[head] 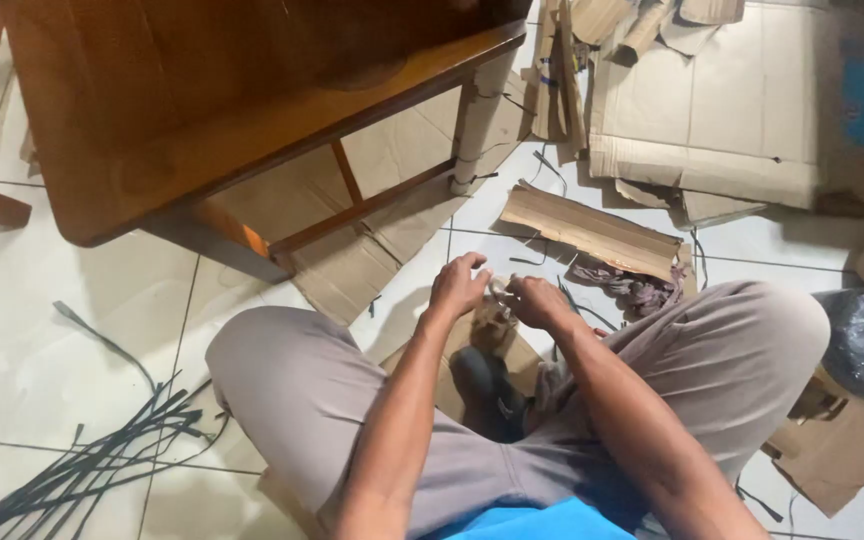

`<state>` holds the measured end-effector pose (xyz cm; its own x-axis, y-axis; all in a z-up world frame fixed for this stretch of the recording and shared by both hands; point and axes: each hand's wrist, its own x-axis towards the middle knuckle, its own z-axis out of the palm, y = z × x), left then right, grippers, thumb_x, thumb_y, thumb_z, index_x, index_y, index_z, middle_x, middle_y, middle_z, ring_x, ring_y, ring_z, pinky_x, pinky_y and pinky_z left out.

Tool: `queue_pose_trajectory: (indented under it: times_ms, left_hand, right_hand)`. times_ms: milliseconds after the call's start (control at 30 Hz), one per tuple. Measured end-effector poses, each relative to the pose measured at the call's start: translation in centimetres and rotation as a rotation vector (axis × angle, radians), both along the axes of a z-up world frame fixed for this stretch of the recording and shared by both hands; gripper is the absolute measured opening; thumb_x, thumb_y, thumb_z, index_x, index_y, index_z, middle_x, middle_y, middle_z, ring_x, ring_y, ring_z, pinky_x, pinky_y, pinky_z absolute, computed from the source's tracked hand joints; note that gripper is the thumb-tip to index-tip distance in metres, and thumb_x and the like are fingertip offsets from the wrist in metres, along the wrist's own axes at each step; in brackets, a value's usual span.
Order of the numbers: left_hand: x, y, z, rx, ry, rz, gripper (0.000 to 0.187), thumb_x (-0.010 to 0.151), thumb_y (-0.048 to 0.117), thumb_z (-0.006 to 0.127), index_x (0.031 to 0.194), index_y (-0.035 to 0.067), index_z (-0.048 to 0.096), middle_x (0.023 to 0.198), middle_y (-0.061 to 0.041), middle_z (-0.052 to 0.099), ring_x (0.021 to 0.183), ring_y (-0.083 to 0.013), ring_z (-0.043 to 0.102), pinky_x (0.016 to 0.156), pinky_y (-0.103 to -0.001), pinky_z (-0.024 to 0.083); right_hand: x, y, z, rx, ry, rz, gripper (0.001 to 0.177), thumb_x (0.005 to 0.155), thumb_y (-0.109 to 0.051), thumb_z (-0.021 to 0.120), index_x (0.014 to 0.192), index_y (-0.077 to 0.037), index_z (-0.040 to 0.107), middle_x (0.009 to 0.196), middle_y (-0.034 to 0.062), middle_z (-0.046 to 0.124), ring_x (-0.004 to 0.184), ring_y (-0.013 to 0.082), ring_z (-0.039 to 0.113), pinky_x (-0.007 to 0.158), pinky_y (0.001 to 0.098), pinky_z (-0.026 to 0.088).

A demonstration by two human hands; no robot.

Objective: Wrapping and weaving black plastic strips around a wooden chair frame.

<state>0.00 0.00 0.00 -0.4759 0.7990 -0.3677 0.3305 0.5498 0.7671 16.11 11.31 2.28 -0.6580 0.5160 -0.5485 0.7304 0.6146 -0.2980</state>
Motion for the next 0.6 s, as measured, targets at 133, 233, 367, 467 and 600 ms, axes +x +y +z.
queue_pose_trajectory:
  times_ms: [133,233,367,467,600]
  left_hand:
    - [0.2,-0.4,1.1,-0.075,0.016,-0.136,0.041,0.095,0.032,0.059,0.133,0.020,0.067,0.133,-0.010,0.071,0.129,-0.0334,0.064,0.108,-0.052,0.052]
    - [-0.4,-1.5,0.2,-0.123,0.014,-0.142,0.041,0.095,0.034,0.061,0.134,0.022,0.067,0.134,-0.010,0.070,0.130,-0.0337,0.063,0.108,-0.053,0.051]
    - [-1.6,-3.7,0.9,-0.130,0.024,-0.090,0.040,0.096,0.030,0.060,0.134,0.017,0.067,0.131,-0.016,0.070,0.128,-0.0384,0.064,0.107,-0.055,0.052]
    - [-2.3,-4.7,0.8,-0.132,0.016,-0.040,0.039,0.097,0.029,0.058,0.132,0.016,0.068,0.129,-0.018,0.070,0.126,-0.0403,0.064,0.105,-0.056,0.053]
    - [-2.5,-4.5,-1.1,-0.134,0.024,-0.005,0.036,0.097,0.031,0.055,0.128,0.020,0.069,0.125,-0.015,0.071,0.123,-0.0395,0.066,0.102,-0.056,0.054]
  right_hand:
    - [-1.0,-0.2,-1.6,-0.035,0.018,0.039,0.033,0.093,-0.039,0.065,0.118,-0.021,0.075,0.111,0.0069,0.077,0.112,0.0336,0.072,0.094,0.0504,0.058]
    - [-2.8,-1.3,-0.9,-0.059,0.076,0.075,0.026,0.091,-0.038,0.063,0.105,-0.021,0.077,0.102,0.0065,0.078,0.105,0.0347,0.074,0.091,0.0519,0.059]
    - [-5.4,-3.0,0.3,-0.063,0.113,0.153,0.031,0.093,-0.036,0.061,0.112,-0.014,0.074,0.111,0.0129,0.076,0.108,0.0411,0.072,0.091,0.0558,0.058]
    - [-6.8,-3.7,0.9,-0.063,0.150,0.199,0.027,0.092,-0.031,0.062,0.111,-0.015,0.074,0.112,0.0124,0.075,0.109,0.0406,0.071,0.091,0.0550,0.058]
    - [-7.7,-4.4,2.4,-0.040,0.138,0.212,0.023,0.091,-0.029,0.062,0.108,-0.020,0.074,0.114,0.0102,0.073,0.110,0.0395,0.071,0.091,0.0539,0.059]
